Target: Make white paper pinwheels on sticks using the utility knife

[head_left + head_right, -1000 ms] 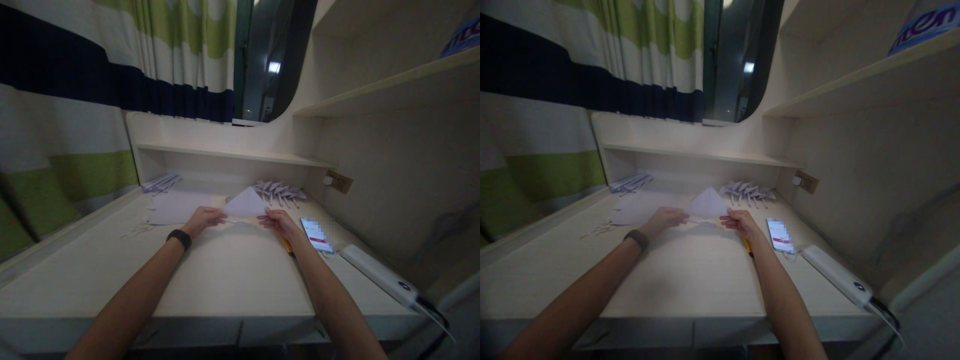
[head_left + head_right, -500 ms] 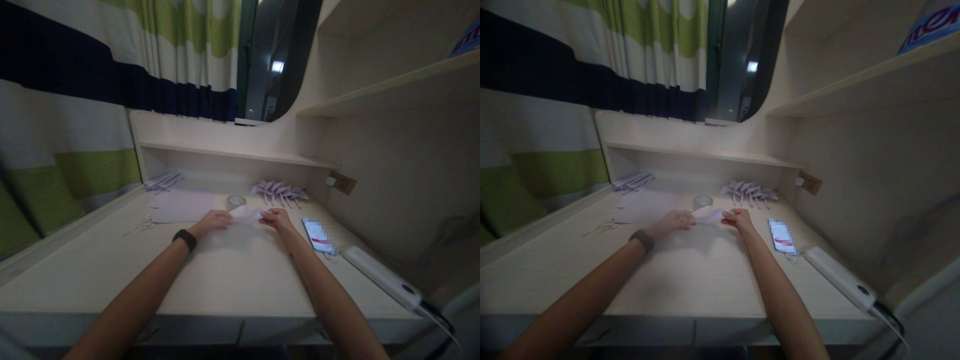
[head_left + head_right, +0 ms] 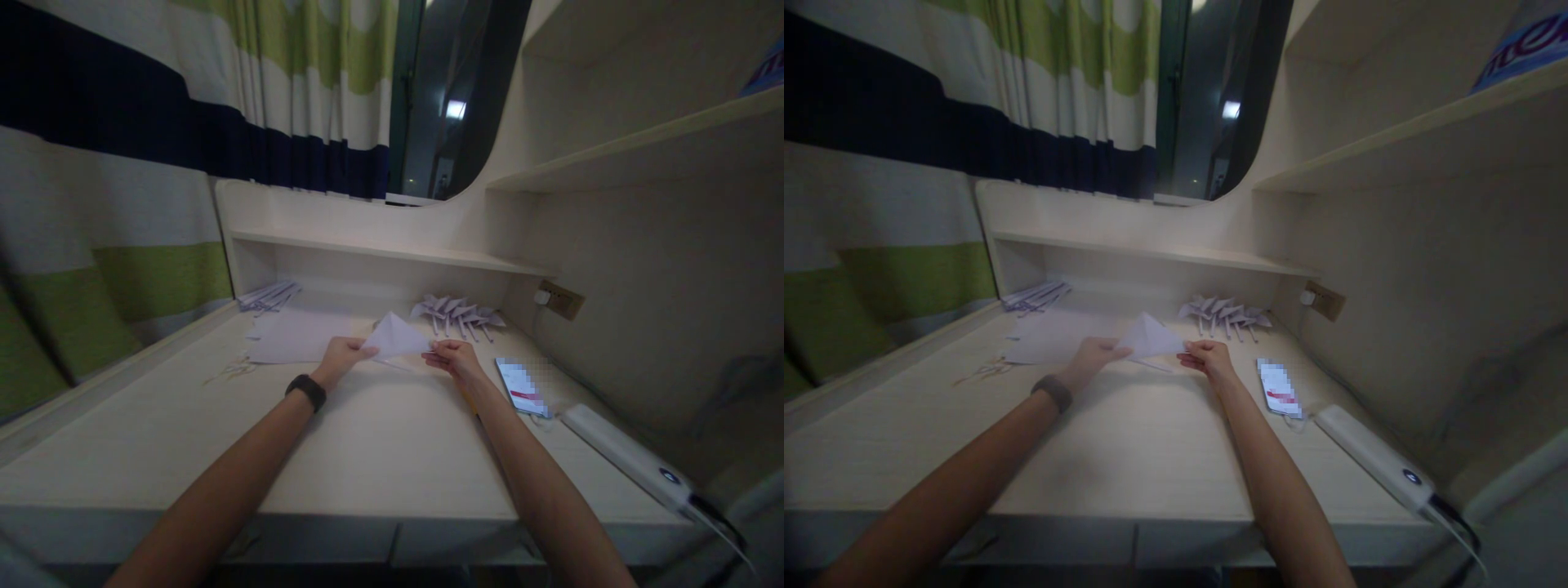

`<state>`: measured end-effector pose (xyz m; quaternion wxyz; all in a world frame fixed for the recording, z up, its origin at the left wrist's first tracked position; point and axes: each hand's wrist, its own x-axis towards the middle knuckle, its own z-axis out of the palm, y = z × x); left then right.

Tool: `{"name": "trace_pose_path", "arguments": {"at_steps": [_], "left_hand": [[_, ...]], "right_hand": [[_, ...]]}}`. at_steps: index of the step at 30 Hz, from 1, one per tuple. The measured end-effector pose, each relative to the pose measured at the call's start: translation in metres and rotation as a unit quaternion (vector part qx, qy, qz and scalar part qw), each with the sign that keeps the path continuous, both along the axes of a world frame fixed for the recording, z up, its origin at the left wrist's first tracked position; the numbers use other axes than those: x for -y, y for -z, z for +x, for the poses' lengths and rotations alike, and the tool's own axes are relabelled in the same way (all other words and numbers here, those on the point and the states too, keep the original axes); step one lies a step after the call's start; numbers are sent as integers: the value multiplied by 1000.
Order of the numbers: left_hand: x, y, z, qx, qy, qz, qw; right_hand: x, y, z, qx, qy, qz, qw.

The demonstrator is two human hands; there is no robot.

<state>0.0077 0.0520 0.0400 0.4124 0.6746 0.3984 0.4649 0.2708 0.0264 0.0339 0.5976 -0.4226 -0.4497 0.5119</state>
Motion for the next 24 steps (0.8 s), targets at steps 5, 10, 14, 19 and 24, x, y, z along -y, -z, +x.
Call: {"name": "trace_pose_path", "arguments": {"at_steps": [5,10,14,19,24], "left_hand": [[3,0,3,29,-9,-15,999],[8,6,15,98,-31,-23,994],[18,11,30,126,-22,-16,992],[31,14,43,77,26,-11,997],[29,5,41,183,18,-16,983]], "right_hand": [[-2,-2,-3,-20,60,36,997],[3,-4,-21,-104,42,75,991],[13,0,-53,-143,-43,51,988],[14,5,-67,-159,35,74,984],[8,9,-58,-105,49,48,992]]}}
